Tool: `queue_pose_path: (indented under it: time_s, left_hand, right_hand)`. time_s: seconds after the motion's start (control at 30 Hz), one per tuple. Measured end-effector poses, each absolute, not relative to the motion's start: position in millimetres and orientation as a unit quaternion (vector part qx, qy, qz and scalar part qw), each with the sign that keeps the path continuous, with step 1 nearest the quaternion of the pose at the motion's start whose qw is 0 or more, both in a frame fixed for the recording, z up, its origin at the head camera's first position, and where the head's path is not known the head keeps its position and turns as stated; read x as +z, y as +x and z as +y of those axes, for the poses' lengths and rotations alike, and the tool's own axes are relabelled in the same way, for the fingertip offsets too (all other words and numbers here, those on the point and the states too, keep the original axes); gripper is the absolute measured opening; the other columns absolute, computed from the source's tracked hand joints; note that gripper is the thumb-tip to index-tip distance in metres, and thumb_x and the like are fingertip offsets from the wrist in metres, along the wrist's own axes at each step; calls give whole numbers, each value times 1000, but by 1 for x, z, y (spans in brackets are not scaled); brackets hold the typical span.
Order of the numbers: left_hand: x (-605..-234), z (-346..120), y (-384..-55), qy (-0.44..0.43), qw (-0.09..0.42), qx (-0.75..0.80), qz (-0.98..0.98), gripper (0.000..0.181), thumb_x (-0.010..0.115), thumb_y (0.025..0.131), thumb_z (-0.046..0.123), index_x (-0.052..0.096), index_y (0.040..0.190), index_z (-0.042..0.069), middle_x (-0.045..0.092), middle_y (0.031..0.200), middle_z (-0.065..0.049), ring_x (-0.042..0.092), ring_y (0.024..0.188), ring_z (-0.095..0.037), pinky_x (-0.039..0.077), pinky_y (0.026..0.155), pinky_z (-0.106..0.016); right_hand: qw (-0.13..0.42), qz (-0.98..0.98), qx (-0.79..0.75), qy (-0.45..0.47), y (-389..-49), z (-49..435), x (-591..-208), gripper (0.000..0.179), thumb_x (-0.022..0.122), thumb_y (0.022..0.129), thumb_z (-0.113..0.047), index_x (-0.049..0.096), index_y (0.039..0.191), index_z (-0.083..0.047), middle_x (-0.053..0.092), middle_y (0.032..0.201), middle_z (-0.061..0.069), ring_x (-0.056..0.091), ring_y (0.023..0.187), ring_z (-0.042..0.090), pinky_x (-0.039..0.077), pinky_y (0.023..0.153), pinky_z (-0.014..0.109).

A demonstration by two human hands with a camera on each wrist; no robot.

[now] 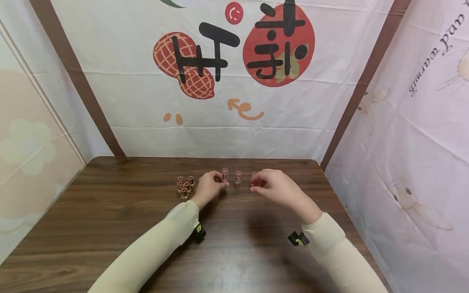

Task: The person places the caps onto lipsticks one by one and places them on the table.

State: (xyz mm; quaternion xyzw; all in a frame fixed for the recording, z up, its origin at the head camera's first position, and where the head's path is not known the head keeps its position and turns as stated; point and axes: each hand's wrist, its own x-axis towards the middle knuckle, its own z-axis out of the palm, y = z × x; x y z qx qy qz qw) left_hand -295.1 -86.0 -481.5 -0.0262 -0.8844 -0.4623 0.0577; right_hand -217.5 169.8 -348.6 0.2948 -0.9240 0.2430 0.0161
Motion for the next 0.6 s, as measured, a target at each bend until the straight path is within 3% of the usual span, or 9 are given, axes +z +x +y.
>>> queue_pose_path:
  time_s: [0.6]
  left_hand:
    - [-493, -88, -305, -18, 34, -441, -897, 25, 87, 83, 22, 72, 99, 10, 72, 94, -4, 65, 87, -22, 52, 83, -42]
  right_hand:
    - [14, -924, 247, 291, -210, 167, -347, 14, 75, 95, -28, 75, 105, -18, 69, 98, -11, 64, 89, 5, 55, 80, 30]
